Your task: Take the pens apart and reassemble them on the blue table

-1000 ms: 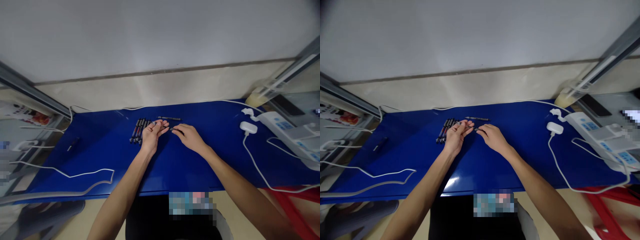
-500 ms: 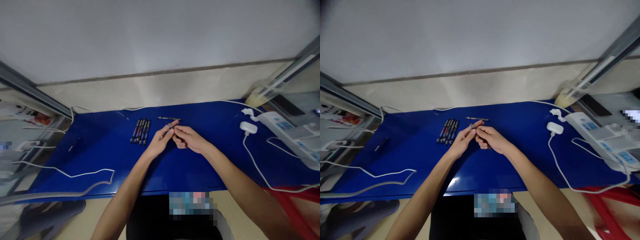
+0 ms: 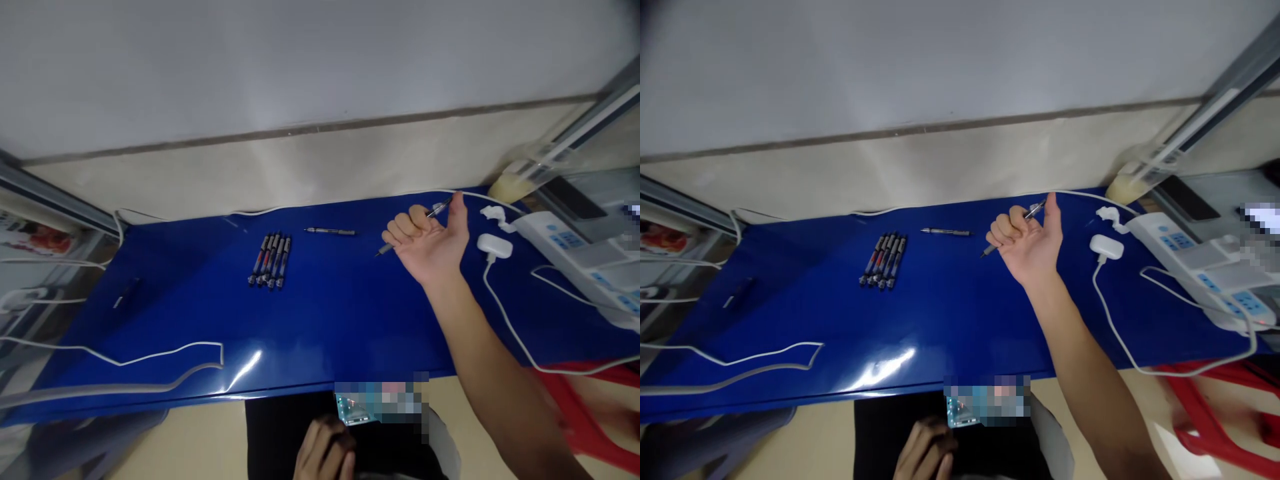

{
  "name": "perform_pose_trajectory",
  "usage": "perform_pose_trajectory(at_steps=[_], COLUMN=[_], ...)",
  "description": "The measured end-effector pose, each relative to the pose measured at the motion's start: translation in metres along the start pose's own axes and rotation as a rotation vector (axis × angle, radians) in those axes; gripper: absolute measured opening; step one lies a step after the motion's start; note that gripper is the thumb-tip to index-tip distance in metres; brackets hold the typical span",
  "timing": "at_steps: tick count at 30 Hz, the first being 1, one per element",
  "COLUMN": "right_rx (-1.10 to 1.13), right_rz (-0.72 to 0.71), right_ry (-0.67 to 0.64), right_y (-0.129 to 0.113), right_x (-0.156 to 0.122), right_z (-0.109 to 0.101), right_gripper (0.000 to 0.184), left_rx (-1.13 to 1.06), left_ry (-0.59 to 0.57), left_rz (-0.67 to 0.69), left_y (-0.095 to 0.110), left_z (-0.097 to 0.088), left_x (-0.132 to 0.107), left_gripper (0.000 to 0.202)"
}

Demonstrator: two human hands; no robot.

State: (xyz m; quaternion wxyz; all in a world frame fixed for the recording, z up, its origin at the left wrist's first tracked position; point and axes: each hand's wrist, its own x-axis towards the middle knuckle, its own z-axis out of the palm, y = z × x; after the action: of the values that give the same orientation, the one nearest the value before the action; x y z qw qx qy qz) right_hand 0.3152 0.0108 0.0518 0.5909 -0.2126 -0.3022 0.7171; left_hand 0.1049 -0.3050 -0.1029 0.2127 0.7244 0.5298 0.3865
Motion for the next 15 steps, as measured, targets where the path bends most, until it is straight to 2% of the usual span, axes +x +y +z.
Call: perform_pose_trajectory(at_steps=[2, 4, 5, 6, 9, 15], right_rx=[0.021, 0.039, 0.046, 0.049, 0.048, 0.044], right_rz=[-0.007, -0.016, -0.021, -0.023, -0.004, 0.029], right_ry=[0.015, 0.017, 0.014, 0.009, -0.010, -0.003], right_y=[0.001, 0.003, 0.004, 0.005, 0.009, 0.011], right_x=[-0.001, -0.001, 0.000, 0.000, 0.003, 0.004], right_z=[0.000, 0.001, 0.001, 0.002, 0.001, -0.002], right_gripper=[0.062, 0.059, 0.058, 0.058, 0.057, 0.055], left_rx=[0.047, 0.028, -0.014, -0.073, -0.214, -0.278], left_ry=[-0.012, -0.013, -0.031, -0.063, -0.136, -0.102], left_rz=[-0.292, -0.550, -0.634, -0.678, -0.686, -0.725], left_y=[-0.010, -0.016, -0.017, -0.019, -0.023, -0.028], left_z=[0.010, 0.016, 0.018, 0.020, 0.025, 0.036], left_x=[-0.016, -0.015, -0.010, -0.003, 0.015, 0.016], left_gripper=[0.027, 0.042, 0.046, 0.049, 0.051, 0.051])
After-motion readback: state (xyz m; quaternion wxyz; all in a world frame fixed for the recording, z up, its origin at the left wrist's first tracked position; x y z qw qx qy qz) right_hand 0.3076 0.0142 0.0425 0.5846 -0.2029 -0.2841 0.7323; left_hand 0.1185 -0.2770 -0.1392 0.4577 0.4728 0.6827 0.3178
